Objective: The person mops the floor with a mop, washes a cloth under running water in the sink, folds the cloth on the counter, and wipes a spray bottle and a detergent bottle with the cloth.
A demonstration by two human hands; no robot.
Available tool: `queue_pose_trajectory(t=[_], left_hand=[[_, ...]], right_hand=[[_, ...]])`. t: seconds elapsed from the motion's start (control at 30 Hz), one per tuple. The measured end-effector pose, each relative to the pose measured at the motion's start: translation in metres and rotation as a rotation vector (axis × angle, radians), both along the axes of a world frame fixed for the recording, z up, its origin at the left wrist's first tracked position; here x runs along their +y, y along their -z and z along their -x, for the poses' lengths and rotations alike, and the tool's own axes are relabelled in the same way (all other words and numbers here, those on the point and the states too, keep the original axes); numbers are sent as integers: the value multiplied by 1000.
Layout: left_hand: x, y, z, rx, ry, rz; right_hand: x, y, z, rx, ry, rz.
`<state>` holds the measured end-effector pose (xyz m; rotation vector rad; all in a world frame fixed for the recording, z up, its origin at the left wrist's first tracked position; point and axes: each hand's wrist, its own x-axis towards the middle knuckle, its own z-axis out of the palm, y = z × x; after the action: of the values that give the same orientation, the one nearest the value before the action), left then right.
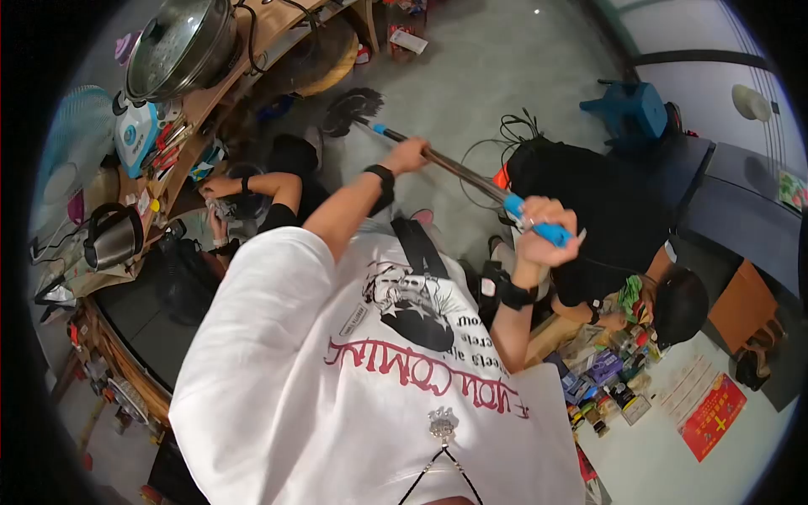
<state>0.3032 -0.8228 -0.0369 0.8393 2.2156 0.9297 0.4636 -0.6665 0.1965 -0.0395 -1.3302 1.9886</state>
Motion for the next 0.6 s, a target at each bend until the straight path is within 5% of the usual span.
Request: queue_pose_trajectory(t=[0.27,0.6], left_hand=[[-13,-49,-39,18,-111,-144],[101,-45,-226,-126,268,-221]], right_hand=[[-36,-33,-26,-45,-167,-204],[28,-76,-226,-93,151,-159]])
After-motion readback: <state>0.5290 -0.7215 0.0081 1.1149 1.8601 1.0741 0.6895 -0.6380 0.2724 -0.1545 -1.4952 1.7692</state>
